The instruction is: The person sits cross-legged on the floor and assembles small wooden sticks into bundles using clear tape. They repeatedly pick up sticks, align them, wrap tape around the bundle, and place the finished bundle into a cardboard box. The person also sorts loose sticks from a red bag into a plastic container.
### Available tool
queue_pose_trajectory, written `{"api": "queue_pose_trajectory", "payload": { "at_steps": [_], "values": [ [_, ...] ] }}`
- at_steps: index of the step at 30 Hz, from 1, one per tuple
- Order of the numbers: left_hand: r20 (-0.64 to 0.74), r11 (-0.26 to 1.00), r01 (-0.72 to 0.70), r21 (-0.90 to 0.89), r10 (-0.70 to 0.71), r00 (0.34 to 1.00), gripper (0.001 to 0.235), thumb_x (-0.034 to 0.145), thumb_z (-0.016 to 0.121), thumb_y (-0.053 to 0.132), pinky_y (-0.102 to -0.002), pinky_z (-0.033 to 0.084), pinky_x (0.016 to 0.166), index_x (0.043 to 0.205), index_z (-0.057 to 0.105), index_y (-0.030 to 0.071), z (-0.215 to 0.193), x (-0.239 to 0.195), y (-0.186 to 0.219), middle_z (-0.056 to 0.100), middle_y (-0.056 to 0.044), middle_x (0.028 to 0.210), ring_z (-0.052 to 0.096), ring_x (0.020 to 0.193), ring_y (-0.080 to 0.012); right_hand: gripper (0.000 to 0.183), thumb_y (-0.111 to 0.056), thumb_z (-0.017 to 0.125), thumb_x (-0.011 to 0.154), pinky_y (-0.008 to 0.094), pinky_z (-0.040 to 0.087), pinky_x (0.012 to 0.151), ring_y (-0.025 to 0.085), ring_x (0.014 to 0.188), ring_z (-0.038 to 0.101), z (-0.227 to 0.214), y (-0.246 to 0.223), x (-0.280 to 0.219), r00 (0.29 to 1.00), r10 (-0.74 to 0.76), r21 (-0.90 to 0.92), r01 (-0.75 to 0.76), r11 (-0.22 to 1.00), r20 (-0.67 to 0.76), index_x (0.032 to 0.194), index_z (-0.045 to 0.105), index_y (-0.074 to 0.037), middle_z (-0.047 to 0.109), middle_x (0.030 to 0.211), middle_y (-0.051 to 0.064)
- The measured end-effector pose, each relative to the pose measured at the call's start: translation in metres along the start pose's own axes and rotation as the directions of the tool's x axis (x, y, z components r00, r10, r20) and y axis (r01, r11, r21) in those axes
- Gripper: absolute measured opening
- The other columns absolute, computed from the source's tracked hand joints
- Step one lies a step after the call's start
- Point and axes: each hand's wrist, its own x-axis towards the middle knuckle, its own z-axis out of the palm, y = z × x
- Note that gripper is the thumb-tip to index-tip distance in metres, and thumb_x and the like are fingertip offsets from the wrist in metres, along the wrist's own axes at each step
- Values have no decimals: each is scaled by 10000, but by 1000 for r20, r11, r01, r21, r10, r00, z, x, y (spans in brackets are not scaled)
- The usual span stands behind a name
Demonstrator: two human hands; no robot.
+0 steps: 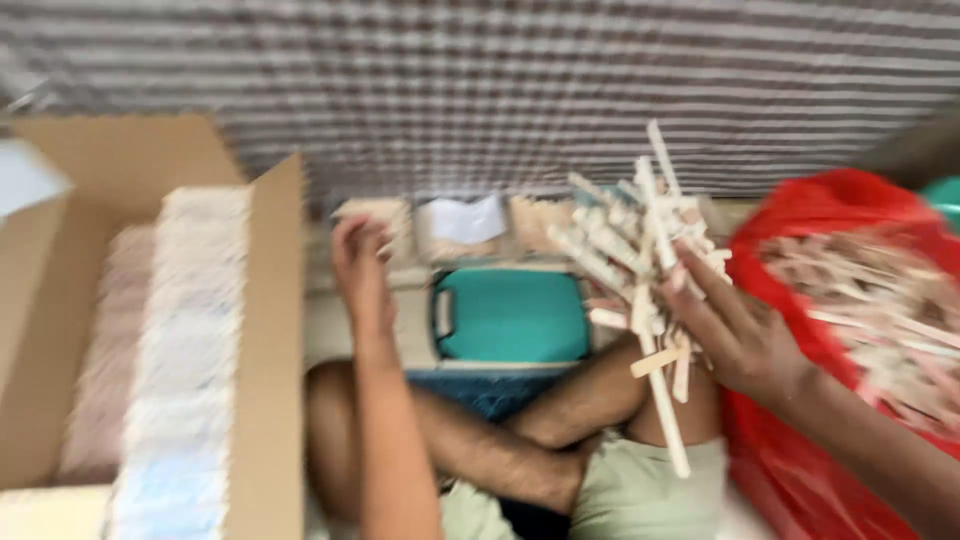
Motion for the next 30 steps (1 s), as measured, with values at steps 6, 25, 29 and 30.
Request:
{"api": "queue_pose_trajectory", "payload": {
  "at_steps": [6,25,29,30],
  "values": [
    [-52,997,-79,14,80,995,159,980,653,171,-179,483,674,1138,647,176,-24,-24,100,744,-3,968,710,813,-76,528,-188,553,919,481,607,776,435,1087,692,189,-48,34,979,-204,445,170,879,30,1439,563,-96,532,1483,289],
    [185,103,-158,982,-365,913,664,896,638,661,-473,509,1038,1434,557,280,-83,31,3,586,-119,1338,621,1284,-289,366,-318,750,842,516,513,984,340,1254,621,370,-160,109,857,51,493,-343,800,513,1195,732,-222,652,1313,36],
    [132,-13,-176,984,-607,784,817,878,707,566,-568,446,1123,1542,473,153,-38,25,60,537,-226,1507,510,1421,-393,564,-273,801,828,566,551,943,392,1208,591,381,-110,63,774,403,313,-586,747,488,1346,635,-123,596,1313,104],
    [152,-60,-234,970,-603,783,835,851,747,548,-568,465,1109,1550,461,192,-32,32,58,548,-201,1505,523,1411,-382,736,-337,817,811,625,543,967,414,1267,539,379,-98,55,702,448,274,-662,698,554,1461,550,-115,512,1416,102]
  ]
}}
